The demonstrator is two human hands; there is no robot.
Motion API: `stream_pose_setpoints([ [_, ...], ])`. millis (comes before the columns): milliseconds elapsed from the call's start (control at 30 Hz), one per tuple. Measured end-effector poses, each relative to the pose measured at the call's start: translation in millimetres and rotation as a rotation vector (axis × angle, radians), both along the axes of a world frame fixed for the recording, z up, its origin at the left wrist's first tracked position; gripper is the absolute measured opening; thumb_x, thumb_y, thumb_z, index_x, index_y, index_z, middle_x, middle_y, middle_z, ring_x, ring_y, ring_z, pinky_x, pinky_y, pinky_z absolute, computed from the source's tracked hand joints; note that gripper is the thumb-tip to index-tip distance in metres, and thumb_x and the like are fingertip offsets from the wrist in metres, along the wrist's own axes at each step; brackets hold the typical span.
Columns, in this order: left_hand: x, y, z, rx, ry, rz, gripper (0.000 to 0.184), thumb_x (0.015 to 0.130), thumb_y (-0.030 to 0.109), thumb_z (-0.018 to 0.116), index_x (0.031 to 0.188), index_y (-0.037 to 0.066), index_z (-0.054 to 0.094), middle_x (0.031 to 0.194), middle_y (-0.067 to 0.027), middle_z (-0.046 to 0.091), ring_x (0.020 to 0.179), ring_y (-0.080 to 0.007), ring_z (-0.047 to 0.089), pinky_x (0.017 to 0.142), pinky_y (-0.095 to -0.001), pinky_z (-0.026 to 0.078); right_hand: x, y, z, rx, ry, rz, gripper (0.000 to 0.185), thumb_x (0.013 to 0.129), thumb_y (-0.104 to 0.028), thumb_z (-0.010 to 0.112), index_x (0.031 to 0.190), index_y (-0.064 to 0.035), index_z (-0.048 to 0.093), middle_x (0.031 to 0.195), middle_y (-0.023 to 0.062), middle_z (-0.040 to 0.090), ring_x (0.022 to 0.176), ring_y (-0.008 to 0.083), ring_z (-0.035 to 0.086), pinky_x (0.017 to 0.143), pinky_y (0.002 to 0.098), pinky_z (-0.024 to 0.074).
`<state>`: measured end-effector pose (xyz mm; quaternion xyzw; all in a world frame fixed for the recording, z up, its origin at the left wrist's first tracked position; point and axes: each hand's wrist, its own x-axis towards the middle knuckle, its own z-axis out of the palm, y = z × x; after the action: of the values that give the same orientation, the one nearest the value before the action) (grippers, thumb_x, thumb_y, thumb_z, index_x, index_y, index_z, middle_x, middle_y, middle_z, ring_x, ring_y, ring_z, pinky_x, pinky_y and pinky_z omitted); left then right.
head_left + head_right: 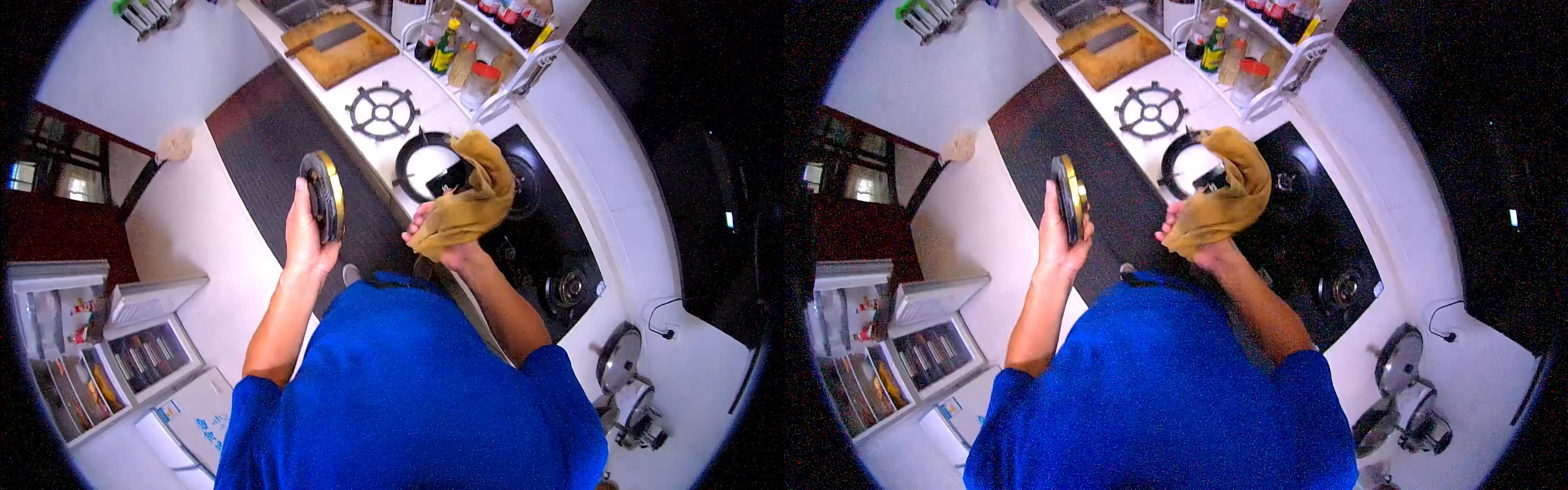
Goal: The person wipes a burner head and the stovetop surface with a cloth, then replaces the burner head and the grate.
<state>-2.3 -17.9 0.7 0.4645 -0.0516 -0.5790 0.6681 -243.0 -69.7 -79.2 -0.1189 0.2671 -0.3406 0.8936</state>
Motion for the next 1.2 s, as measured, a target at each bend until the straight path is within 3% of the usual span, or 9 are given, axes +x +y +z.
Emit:
stream_pose_setpoints([
  [100,-8,2,7,0.181,-0.006,-0.076,0.051,0.095,0.062,0.057,0.102,0.012,0.065,0.078,-0.0046,0.060,0.050,-0.0079,0.047,0.041,-0.0229,0.037,15,-5,8,-0.020,-0.097,0.021,0.062,0.102,-0.062,0.035,0.096,-0.0066,0.062,0.082,0.0063,0.056,0.079,0.0244,0.058,0.083,0.0520,0.0484],
  [200,-7,4,-6,0.032,0.221,-0.317,0.042,0.102,0.051,0.050,0.116,0.013,0.059,0.106,-0.0131,0.064,0.049,-0.0074,0.045,0.039,-0.0198,0.036,28,-17,11,-0.960,1.062,0.026,0.036,0.101,-0.039,0.052,0.101,-0.0053,0.064,0.081,0.0086,0.060,0.083,0.0271,0.062,0.079,0.0424,0.0523],
  [267,-10,0,-17,-0.071,0.351,-0.455,0.039,0.104,0.047,0.047,0.121,0.012,0.056,0.128,-0.0174,0.061,0.048,-0.0065,0.043,0.038,-0.0184,0.034,51,-45,13,-1.642,1.551,0.817,0.022,0.096,-0.022,0.058,0.110,-0.0066,0.066,0.100,0.0101,0.070,0.096,0.0218,0.065,0.081,0.0378,0.0529],
  [333,-23,-3,-13,0.012,0.403,-0.466,0.040,0.104,0.048,0.047,0.121,0.013,0.056,0.127,-0.0156,0.061,0.048,-0.0069,0.042,0.038,-0.0189,0.032,40,-19,5,-1.327,0.997,0.262,0.028,0.093,-0.025,0.060,0.113,-0.0061,0.067,0.103,0.0135,0.071,0.093,0.0222,0.067,0.083,0.0383,0.0530],
  [467,-56,-2,-41,-0.001,0.082,-0.237,0.043,0.104,0.045,0.052,0.118,0.005,0.061,0.095,-0.0026,0.067,0.080,-0.0087,0.062,0.064,-0.0233,0.051,42,-24,-20,-1.211,1.037,0.555,0.030,0.089,-0.021,0.066,0.116,-0.0068,0.067,0.108,0.0097,0.071,0.091,0.0220,0.064,0.084,0.0383,0.0529],
  [800,-30,-9,-13,0.178,0.143,-0.166,0.041,0.101,0.050,0.054,0.103,0.010,0.063,0.078,-0.0003,0.065,0.058,-0.0120,0.059,0.047,-0.0253,0.046,54,-14,16,-1.406,0.608,0.227,0.014,0.096,-0.017,0.062,0.097,-0.0034,0.064,0.092,0.0009,0.065,0.084,0.0139,0.062,0.075,0.0359,0.0508],
  [867,-2,-6,-40,0.146,0.184,-0.230,0.043,0.097,0.059,0.055,0.111,0.019,0.063,0.068,0.0040,0.055,0.041,-0.0069,0.042,0.037,-0.0223,0.029,44,-1,21,-0.651,0.446,0.273,0.023,0.101,-0.023,0.058,0.101,-0.0013,0.065,0.090,-0.0005,0.065,0.080,0.0118,0.060,0.073,0.0343,0.0501],
  [900,3,-6,-39,0.124,0.180,-0.233,0.042,0.097,0.059,0.055,0.112,0.020,0.063,0.068,0.0037,0.055,0.041,-0.0069,0.042,0.037,-0.0219,0.029,25,-18,7,-0.768,0.573,0.557,0.034,0.104,-0.023,0.055,0.125,0.0014,0.064,0.111,0.0022,0.067,0.097,0.0092,0.059,0.088,0.0285,0.0488],
  [1200,8,-10,-17,0.087,0.062,-0.255,0.048,0.096,0.062,0.054,0.114,0.018,0.062,0.077,0.0008,0.063,0.043,-0.0083,0.043,0.039,-0.0237,0.032,28,-14,30,-0.676,0.549,0.410,0.023,0.092,-0.008,0.062,0.110,0.0024,0.070,0.096,0.0069,0.072,0.085,0.0118,0.066,0.076,0.0277,0.0521],
])
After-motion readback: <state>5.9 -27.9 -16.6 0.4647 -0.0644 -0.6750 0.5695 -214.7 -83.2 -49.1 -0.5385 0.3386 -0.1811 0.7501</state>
